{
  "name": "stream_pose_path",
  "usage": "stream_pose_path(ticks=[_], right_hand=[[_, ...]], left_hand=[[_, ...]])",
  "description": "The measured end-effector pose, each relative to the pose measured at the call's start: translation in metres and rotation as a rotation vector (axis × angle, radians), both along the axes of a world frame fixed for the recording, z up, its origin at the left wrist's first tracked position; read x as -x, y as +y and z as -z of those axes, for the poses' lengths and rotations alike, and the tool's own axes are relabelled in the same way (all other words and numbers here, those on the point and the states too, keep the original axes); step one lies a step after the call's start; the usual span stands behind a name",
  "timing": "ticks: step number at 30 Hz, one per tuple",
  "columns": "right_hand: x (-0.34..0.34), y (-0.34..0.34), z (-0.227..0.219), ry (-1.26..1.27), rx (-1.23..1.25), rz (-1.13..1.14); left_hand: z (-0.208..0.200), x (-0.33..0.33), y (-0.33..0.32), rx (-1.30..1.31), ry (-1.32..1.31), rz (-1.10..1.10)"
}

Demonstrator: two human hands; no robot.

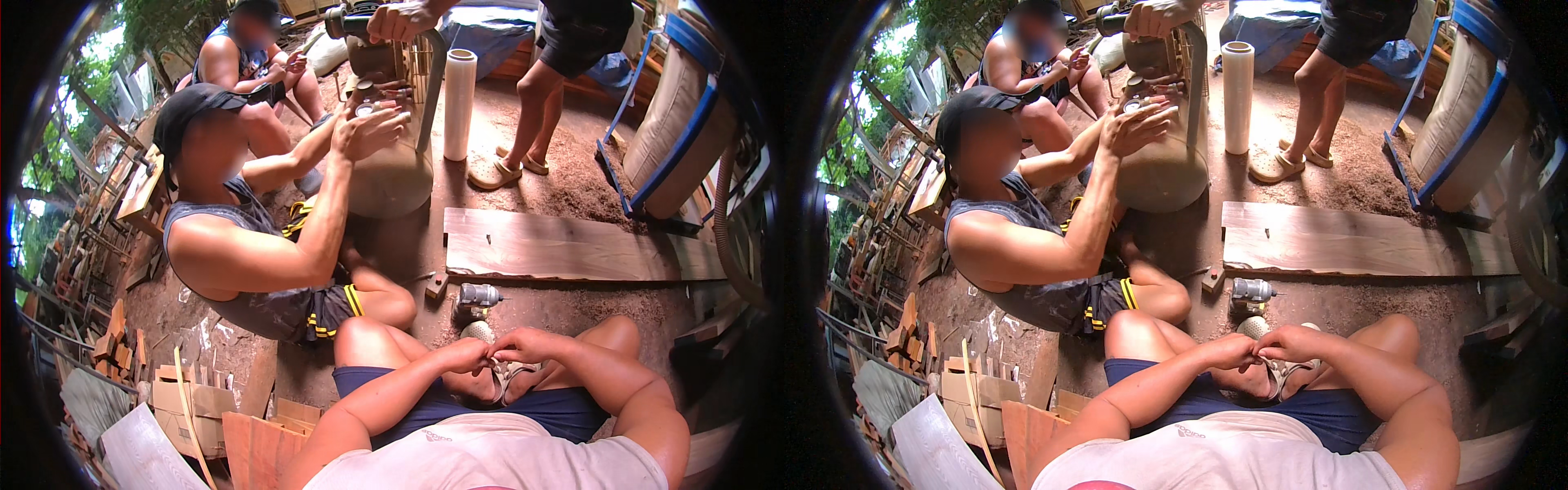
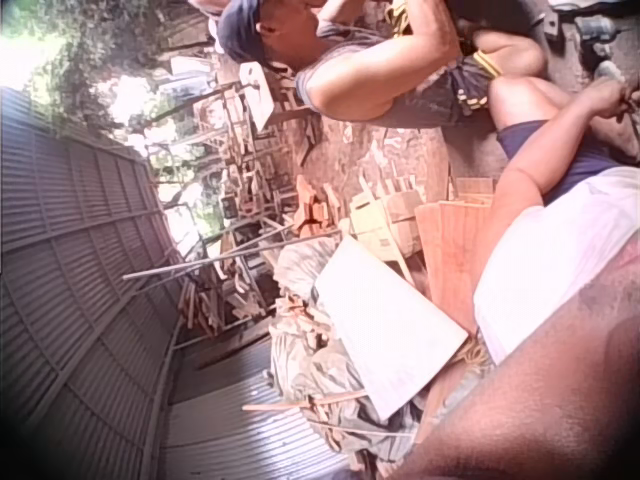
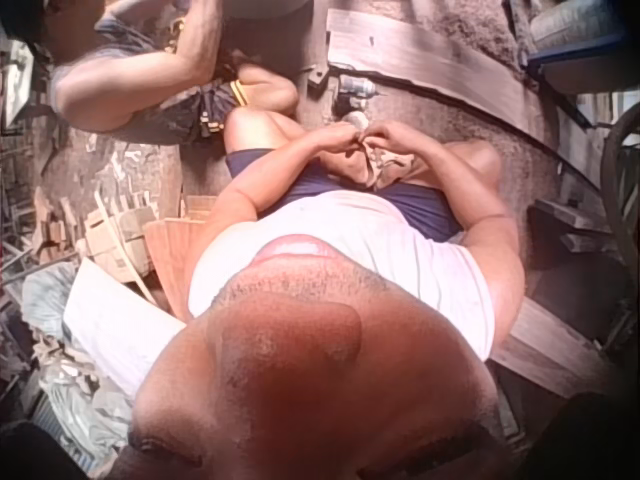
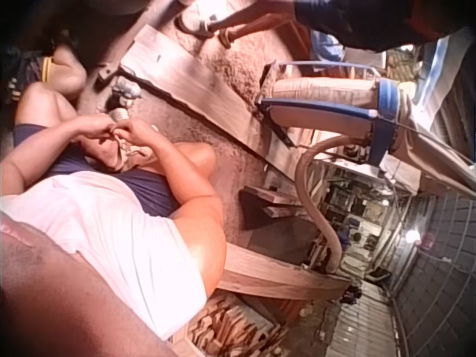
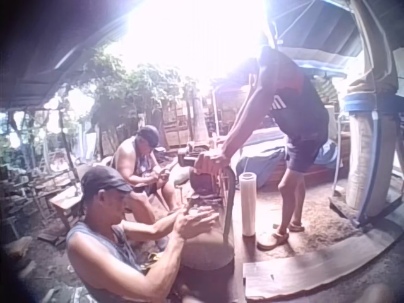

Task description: Inspecting and assembling the pressure manifold and gauge for an air compressor.

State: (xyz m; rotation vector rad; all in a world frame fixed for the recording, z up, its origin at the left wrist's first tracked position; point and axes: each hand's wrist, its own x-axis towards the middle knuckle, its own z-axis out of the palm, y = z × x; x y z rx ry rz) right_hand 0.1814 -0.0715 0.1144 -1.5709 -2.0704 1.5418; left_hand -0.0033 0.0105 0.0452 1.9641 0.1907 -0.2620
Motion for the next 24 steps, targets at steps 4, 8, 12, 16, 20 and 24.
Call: stream_pose_path(ticks=[4, 8, 12, 16, 20, 24], right_hand=[[0.0015, 0.0006, -0.0057, -0.028, -0.005, -0.009], [0.0014, 0.0000, -0.0055, -0.022, -0.003, 0.004], [0.0003, -0.0002, -0.0028, -0.021, -0.009, 0.005], [0.0011, 0.0005, -0.0033, -0.029, 0.004, 0.006], [0.0006, 0.0003, -0.0028, -0.005, 0.008, 0.015], [0.0013, 0.0005, -0.0046, -0.001, -0.013, 0.011]], left_hand=[[-0.0002, -0.0011, -0.0004, -0.004, 0.009, 0.003], [0.0022, -0.0015, -0.0015, 0.009, 0.024, -0.032], [0.0013, -0.0018, -0.0017, 0.011, 0.019, -0.043], [0.0059, -0.0014, -0.0016, 0.009, 0.032, -0.041], [0.0048, -0.0016, -0.0014, 0.007, 0.022, -0.035], [-0.0004, -0.0007, -0.0009, 0.022, 0.008, -0.040]])
